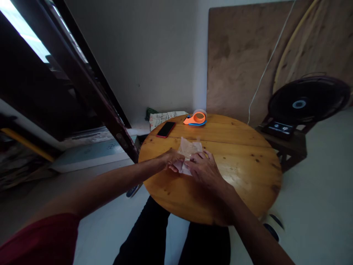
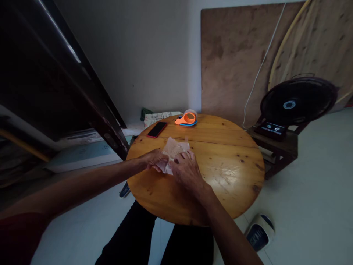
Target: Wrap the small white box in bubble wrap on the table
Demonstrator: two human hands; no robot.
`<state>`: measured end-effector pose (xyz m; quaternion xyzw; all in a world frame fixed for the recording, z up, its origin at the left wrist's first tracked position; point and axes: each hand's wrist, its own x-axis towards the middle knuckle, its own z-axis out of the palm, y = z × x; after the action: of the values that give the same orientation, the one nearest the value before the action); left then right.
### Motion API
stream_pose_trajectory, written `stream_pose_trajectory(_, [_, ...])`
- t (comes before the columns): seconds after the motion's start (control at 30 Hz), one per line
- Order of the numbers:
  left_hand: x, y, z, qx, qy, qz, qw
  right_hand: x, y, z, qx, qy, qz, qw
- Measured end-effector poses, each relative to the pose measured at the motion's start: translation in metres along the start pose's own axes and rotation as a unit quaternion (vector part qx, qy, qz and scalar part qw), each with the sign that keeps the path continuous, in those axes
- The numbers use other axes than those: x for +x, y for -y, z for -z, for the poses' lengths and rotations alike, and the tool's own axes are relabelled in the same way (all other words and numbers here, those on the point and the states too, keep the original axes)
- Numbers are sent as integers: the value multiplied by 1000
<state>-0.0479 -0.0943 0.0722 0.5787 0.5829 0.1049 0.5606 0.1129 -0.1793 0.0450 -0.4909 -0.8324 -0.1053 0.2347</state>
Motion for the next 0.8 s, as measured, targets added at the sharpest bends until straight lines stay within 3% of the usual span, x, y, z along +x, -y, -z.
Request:
stream_pose_trajectory(0.17, [-8, -2, -1, -41, 30, -29, 998, 1, 0, 0, 11, 5, 0, 1000])
stream_pose_trajectory(0.37, [-26, 6, 4, -109, 57, -124, 985, 1, 0, 4, 62, 6, -26, 998])
stream_pose_trajectory(0.43, [-28, 13, 2, -85, 65, -166, 980, 0, 0, 5, 91, 6, -38, 995])
stream_pose_trajectory(0.5, [-27, 20, -3, 2, 58, -232, 971, 0, -1, 6, 116, 1, -51, 992])
stream_pose_trajectory(0.63, [-23, 32, -15, 193, -52, -382, 903, -3, -5, 7, 156, -13, -88, 984])
stream_pose_trajectory(0.73, [-23, 37, -21, 277, -152, -438, 842, -5, -14, 7, 144, -4, -137, 980])
stream_pose_trajectory(0.8, [-24, 40, -23, 311, -185, -473, 803, -6, -22, 7, 125, 7, -176, 976])
